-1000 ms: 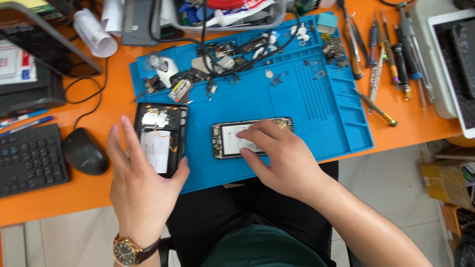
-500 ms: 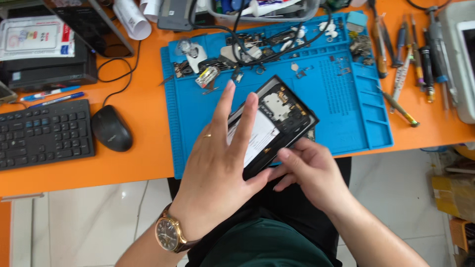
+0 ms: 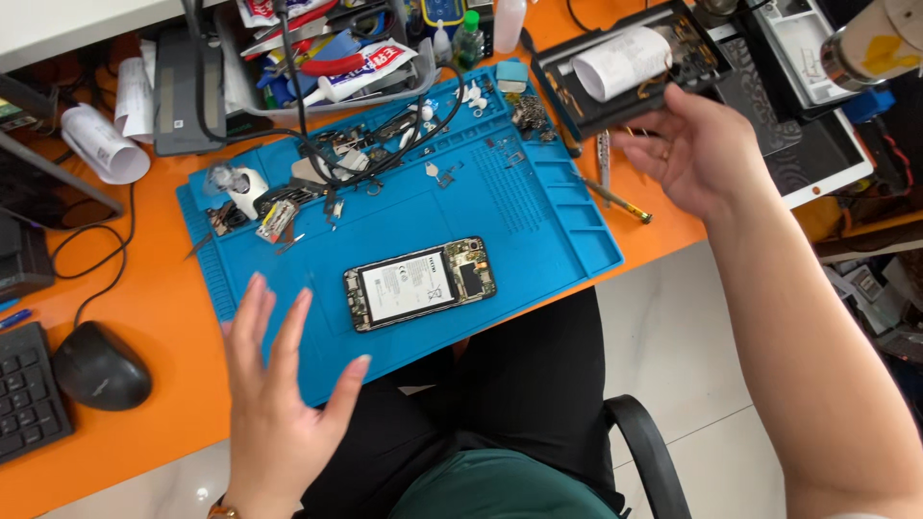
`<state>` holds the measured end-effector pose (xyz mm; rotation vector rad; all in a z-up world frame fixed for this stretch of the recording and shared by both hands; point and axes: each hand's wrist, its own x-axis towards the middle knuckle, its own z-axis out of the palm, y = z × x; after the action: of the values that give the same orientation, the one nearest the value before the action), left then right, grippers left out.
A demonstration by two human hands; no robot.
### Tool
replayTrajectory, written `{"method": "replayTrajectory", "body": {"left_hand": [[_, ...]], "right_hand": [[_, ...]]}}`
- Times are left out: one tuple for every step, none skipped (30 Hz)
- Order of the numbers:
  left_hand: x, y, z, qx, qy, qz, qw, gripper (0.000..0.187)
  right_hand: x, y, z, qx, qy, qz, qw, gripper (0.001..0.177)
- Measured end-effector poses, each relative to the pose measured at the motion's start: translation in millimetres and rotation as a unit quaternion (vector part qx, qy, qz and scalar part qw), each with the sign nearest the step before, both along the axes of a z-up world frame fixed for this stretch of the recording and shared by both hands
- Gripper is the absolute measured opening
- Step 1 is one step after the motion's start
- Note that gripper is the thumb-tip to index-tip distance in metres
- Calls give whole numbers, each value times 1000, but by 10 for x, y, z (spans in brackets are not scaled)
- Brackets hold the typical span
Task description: The person disassembles a smartphone, removes the back cover, and then reassembles it. They test the phone's screen and buttons, then use a plastic prying tool to open the device again.
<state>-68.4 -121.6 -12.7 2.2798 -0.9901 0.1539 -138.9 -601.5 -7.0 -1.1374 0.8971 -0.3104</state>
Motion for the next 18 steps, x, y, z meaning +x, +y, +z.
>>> {"method": "replayTrajectory", "body": {"left_hand": [[-16, 60, -88, -1, 0, -1, 1000, 77], [-28, 120, -179, 21, -15, 31, 999, 73], [-36, 179, -272, 44, -31, 62, 997, 70], [-49, 228, -353, 43, -30, 61, 997, 70], [-63, 284, -430, 56, -45, 79, 994, 67], [-73, 343, -509, 68, -59, 97, 991, 65], [-88, 372, -544, 69, -59, 98, 991, 65], [-100, 404, -579, 79, -68, 110, 988, 64], [-113, 443, -612, 89, -76, 121, 986, 62], [-116, 460, -637, 90, -75, 122, 986, 62], [-122, 479, -662, 94, -82, 131, 984, 61], [-129, 497, -686, 97, -90, 140, 981, 59], [-122, 492, -697, 98, -89, 140, 981, 59], [-115, 487, -705, 96, -86, 141, 982, 59], [-103, 486, -710, 95, -83, 141, 982, 58], [-105, 469, -704, 95, -84, 141, 982, 58], [-99, 450, -699, 92, -75, 139, 983, 57], [-93, 433, -695, 90, -66, 137, 984, 56]], "right_hand": [[97, -76, -9, -1, 0, -1, 1000, 40], [196, -151, -21, -2, 8, -1, 1000, 40], [292, -227, -36, -3, 15, -2, 1000, 39], [395, -311, -94, -4, 15, -3, 1000, 39], [504, -389, -155, 2, -4, -15, 1000, 38], [618, -463, -218, 7, -23, -26, 999, 38], [720, -514, -234, 8, -23, -25, 999, 38], [825, -562, -251, 22, -28, -24, 999, 38], [929, -602, -271, 36, -33, -24, 999, 37], [1012, -600, -246, 37, -32, -23, 999, 37], [1098, -595, -220, 36, -15, -35, 999, 36], [1184, -589, -193, 36, 2, -47, 998, 34], [1239, -642, -259, 36, 2, -47, 998, 34], [1292, -695, -322, 30, 9, -46, 998, 38], [1348, -744, -384, 24, 16, -45, 999, 43], [1373, -709, -359, 24, 15, -45, 999, 43], [1398, -677, -330, 22, 19, -58, 998, 42], [1423, -643, -303, 19, 23, -71, 997, 41]]}}
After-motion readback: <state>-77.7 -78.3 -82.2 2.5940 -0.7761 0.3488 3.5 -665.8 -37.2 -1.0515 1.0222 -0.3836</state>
